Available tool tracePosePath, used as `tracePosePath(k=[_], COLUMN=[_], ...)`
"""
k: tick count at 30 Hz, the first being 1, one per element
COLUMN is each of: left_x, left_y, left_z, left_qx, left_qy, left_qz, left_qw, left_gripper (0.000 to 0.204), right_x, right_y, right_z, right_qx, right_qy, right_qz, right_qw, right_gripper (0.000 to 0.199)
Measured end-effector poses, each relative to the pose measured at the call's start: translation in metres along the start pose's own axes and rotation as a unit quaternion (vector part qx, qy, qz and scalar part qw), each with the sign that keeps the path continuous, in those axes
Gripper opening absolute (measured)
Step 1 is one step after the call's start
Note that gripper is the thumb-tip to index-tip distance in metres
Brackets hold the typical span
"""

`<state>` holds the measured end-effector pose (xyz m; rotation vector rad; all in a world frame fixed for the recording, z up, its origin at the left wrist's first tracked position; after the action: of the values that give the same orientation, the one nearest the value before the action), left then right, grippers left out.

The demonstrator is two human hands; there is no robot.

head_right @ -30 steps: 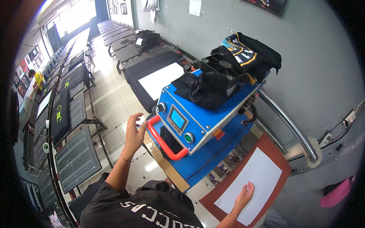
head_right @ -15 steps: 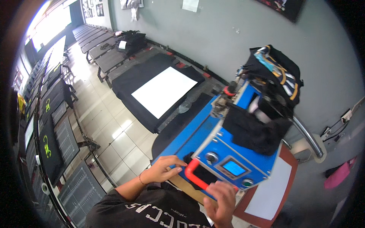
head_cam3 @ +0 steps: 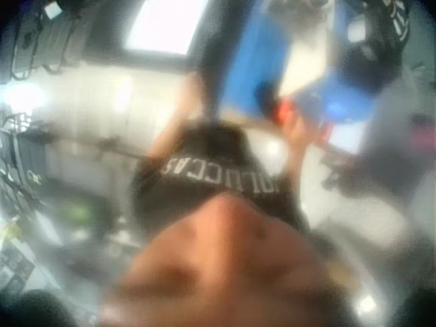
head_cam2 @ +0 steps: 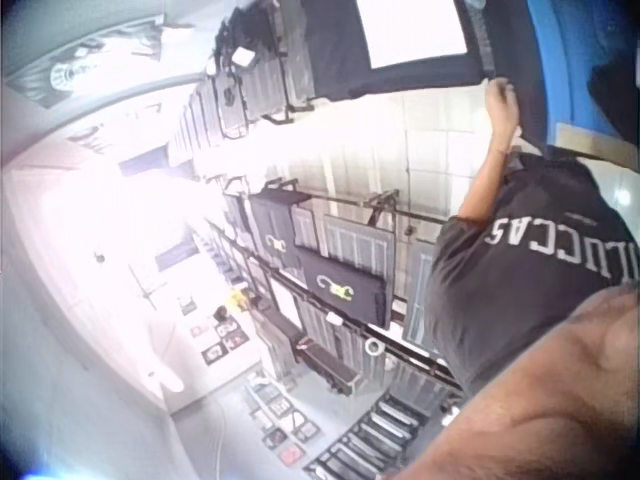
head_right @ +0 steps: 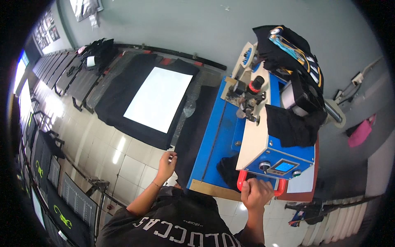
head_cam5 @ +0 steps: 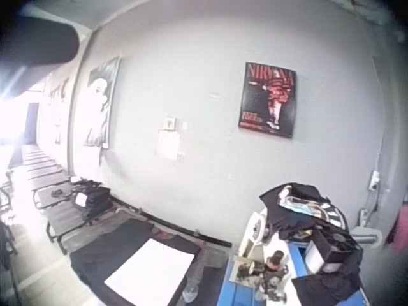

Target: The person positions a black garment on a print bed, aligns a white sheet over a logo, and presses it with a heat press machine.

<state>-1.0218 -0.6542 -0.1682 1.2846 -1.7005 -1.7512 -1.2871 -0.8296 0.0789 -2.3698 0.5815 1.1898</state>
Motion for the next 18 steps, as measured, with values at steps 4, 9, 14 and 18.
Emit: tracePosePath(k=[4,9,14,18], left_x=[0.024,0.033,0.025,-0.008], left_y=[-0.107,-0.151,-0.141,-0.158], left_z=[0.020,0.030,0.041,0.038], left_qx=[-0.173,-0.267,-0.331,-0.160], left_qy=[0.064,-0.167,-0.168,-0.094], left_qz=[0.061,0.180,0.243,0.045], left_qw=[0.981,0.932,0.896,0.982], left_gripper=[0.034,0.021,0.015,0.012], right_x=[0.001,0.003,0.001,0.000], right_y=[-0.002,0.002,0.001,-0.001], right_z=[-0.002,0.003,0.001,0.000], right_qx=[-0.023,-0.028,-0.012,-0.009], right_qy=[0.058,0.084,0.072,0.068], right_qz=[0.005,0.010,0.014,-0.006], right_qw=[0.998,0.996,0.997,0.998], right_gripper=[0.037,0.032,0.030,0.030])
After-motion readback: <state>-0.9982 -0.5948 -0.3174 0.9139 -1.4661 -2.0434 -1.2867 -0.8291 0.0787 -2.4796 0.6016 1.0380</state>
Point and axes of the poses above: each hand's wrist, its own z-axis away from the middle knuckle, its own x-axis out of the palm, y = z × x, the point moved 5 cm from there along -z, towards the middle knuckle, and after that the axes turned 5 degrees about x, right-handed, at the moved point
